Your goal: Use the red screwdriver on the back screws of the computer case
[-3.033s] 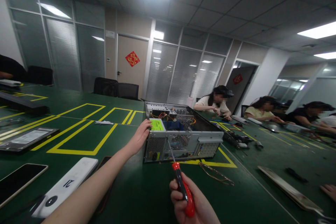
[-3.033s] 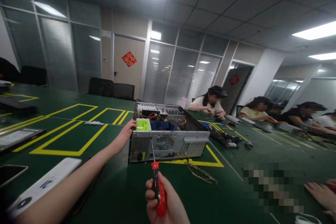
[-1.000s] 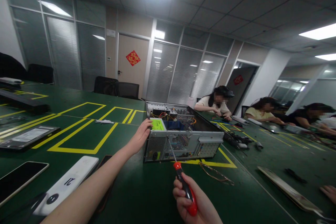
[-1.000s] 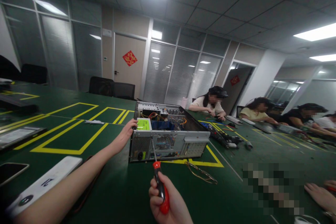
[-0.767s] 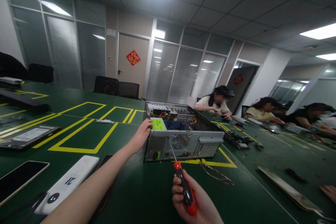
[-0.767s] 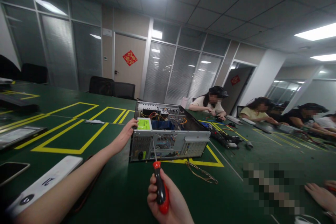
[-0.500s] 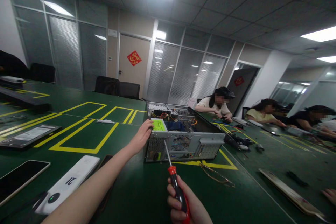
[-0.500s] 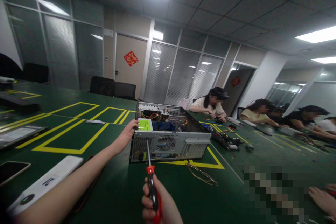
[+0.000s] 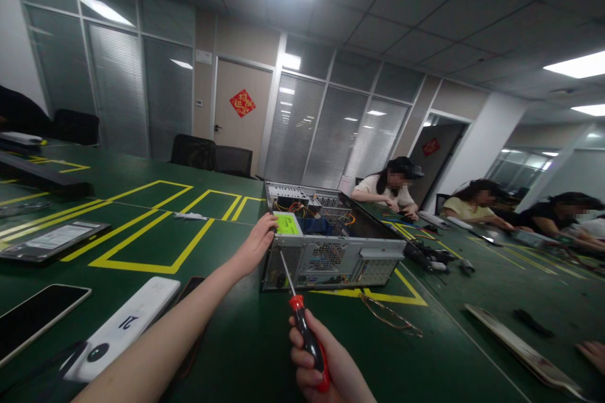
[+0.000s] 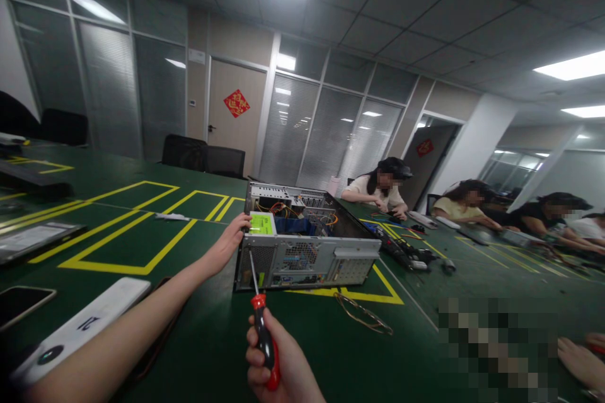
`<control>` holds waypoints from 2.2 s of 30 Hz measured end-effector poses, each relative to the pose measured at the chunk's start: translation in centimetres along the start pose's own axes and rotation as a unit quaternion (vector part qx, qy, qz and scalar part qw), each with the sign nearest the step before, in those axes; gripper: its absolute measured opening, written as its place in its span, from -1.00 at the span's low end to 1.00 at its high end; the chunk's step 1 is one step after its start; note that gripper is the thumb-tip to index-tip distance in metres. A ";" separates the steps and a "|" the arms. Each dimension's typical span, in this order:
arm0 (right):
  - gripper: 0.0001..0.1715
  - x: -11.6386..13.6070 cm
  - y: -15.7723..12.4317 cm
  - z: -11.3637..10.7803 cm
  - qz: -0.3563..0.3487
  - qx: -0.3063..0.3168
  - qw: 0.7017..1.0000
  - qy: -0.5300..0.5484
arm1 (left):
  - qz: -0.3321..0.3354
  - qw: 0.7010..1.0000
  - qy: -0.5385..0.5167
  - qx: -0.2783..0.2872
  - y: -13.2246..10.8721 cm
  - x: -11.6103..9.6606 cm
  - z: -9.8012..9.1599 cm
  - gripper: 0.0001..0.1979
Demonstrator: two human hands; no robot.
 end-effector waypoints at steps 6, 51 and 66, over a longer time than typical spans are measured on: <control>-0.72 0.2 -0.4 0.9 0.031 -0.072 0.996 0.036 | -0.001 1.000 0.000 0.000 0.1 0.0 0.1 -0.59; -0.63 -0.3 -0.5 1.7 0.112 0.086 0.985 0.095 | 0.006 1.000 -0.001 0.002 0.0 0.2 0.0 -0.58; -0.61 -0.3 -0.4 1.8 0.093 0.068 0.988 0.105 | -0.004 1.000 0.000 0.003 0.1 -0.3 -0.1 -0.58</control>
Point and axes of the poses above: each hand's wrist, its own y-axis towards the middle knuckle, its own z-axis out of the palm, x = y × z, the point moved 2 cm from there along y, towards the middle knuckle, and after that the axes turned 3 degrees about -z, right-handed, at the moved point
